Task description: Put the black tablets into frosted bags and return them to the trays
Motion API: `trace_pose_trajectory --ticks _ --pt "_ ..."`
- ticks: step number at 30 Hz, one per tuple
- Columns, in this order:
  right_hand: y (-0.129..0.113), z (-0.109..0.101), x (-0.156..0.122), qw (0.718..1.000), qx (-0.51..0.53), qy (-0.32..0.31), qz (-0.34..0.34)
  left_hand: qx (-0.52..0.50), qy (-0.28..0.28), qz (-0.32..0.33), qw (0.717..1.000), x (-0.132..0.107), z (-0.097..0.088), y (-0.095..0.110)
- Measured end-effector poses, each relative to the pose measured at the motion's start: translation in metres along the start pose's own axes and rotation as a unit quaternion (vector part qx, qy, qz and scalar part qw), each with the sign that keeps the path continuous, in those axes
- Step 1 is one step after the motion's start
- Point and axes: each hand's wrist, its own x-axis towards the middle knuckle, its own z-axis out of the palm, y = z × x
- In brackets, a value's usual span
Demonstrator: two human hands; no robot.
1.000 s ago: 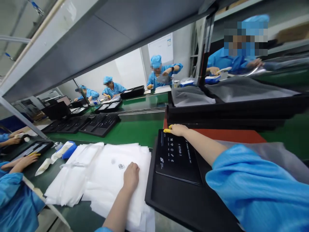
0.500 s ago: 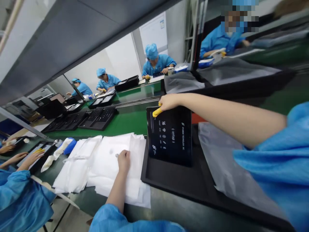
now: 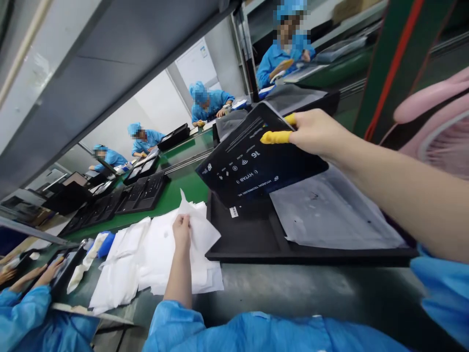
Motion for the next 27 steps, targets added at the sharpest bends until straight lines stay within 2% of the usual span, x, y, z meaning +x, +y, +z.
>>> trace_pose_trajectory --ticks 2,3,5,7,9,11,14,17,19,21,23,25,27 --pt "0.011 -0.008 -0.025 0.989 0.109 0.081 0.061 0.029 -0.079 0.007 0.996 -0.017 0.027 0.011" --pt "0.014 -0.009 -0.038 0.976 0.159 0.114 0.09 0.078 -0.129 0.017 0.988 -0.027 0.042 0.015" --pt "0.02 -0.009 -0.059 0.946 0.242 0.16 0.147 0.207 -0.216 0.06 0.952 -0.047 0.067 0.023" --pt "0.026 -0.007 -0.077 0.92 0.292 0.184 0.185 0.323 -0.271 0.118 0.899 -0.062 0.084 0.028" --pt "0.036 -0.004 -0.089 0.912 0.307 0.186 0.2 0.404 -0.314 0.161 0.844 -0.07 0.093 0.032" --pt "0.046 0.0 -0.098 0.915 0.3 0.181 0.2 0.454 -0.342 0.191 0.8 -0.07 0.096 0.034" --pt "0.06 0.009 -0.106 0.922 0.281 0.18 0.199 0.498 -0.312 0.229 0.776 -0.063 0.098 0.033" --pt "0.064 0.018 -0.113 0.929 0.264 0.184 0.184 0.505 -0.275 0.218 0.789 -0.056 0.1 0.027" --pt "0.063 0.022 -0.119 0.935 0.254 0.182 0.17 0.467 -0.252 0.188 0.827 -0.053 0.1 0.023" --pt "0.06 0.025 -0.126 0.943 0.244 0.166 0.155 0.371 -0.215 0.141 0.892 -0.05 0.096 0.019" --pt "0.058 0.03 -0.134 0.952 0.232 0.141 0.138 0.267 -0.175 0.099 0.942 -0.047 0.09 0.017" --pt "0.057 0.036 -0.142 0.961 0.22 0.119 0.12 0.158 -0.139 0.067 0.975 -0.044 0.082 0.019" --pt "0.056 0.041 -0.15 0.969 0.205 0.1 0.093 0.049 -0.107 0.041 0.992 -0.039 0.073 0.027"
